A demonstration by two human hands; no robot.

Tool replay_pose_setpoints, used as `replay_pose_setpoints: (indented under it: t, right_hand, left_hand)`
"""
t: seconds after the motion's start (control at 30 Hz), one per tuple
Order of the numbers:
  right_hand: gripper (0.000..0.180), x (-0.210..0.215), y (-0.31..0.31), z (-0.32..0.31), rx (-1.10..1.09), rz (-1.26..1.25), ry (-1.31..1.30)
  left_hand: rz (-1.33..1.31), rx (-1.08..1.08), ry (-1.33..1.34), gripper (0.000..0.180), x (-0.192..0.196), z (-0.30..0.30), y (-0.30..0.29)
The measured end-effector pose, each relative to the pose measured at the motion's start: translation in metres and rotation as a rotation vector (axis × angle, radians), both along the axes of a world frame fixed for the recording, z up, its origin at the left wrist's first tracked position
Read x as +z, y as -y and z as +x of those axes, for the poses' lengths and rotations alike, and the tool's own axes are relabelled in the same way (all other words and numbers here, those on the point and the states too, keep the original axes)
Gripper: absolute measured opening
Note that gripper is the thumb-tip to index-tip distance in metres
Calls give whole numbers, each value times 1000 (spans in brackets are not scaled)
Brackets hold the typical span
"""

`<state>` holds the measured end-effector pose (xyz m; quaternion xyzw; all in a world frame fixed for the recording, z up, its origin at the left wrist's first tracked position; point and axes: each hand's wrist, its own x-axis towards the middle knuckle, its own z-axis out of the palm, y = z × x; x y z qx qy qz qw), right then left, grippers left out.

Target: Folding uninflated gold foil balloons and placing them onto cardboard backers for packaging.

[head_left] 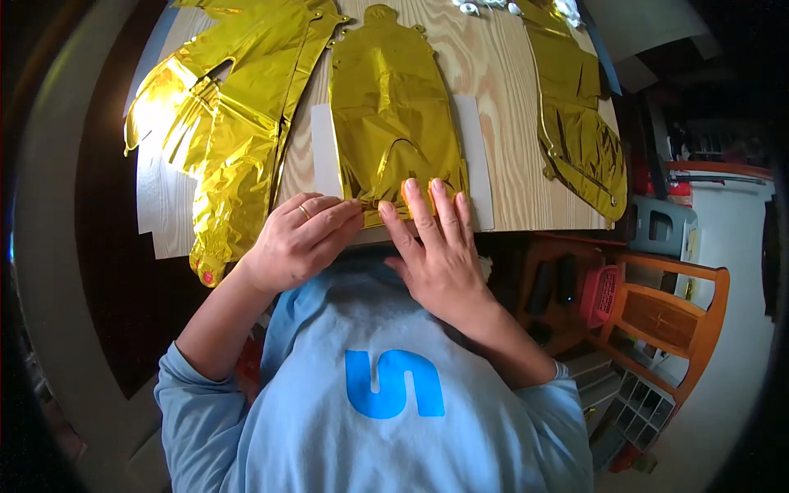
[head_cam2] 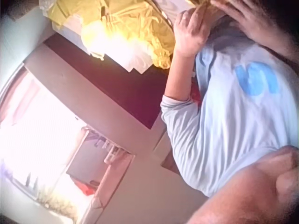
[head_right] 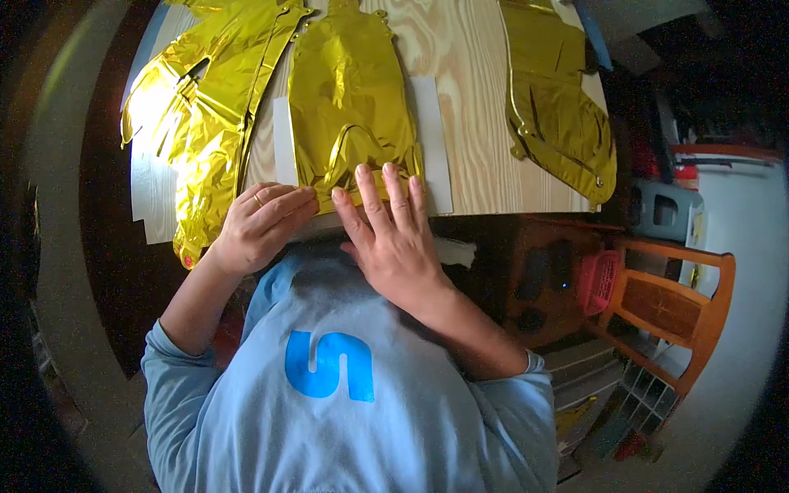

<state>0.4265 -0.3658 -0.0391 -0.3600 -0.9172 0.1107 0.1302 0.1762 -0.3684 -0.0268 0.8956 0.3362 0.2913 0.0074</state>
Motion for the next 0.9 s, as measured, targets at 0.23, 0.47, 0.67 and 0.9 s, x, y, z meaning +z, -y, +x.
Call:
replay_pose_setpoints:
  t: [0.23,0.47,0.67,0.9]
  right_hand:
    - [86,-1,3,-9,-51,-17,110]
    - [87,-1,5,-14,-89,-12,126]
    - [84,0,5,-15,-88,-11,140]
    - [84,-2,5,-16,-94,-2,118]
  left_hand:
    - [-165,68,147,33,-3,2,0]
    - [-394,354,451,33,11,14,2]
    - [-747,603,525,50,29,30,-11]
    - [-754,699,640,51,24,35,-29]
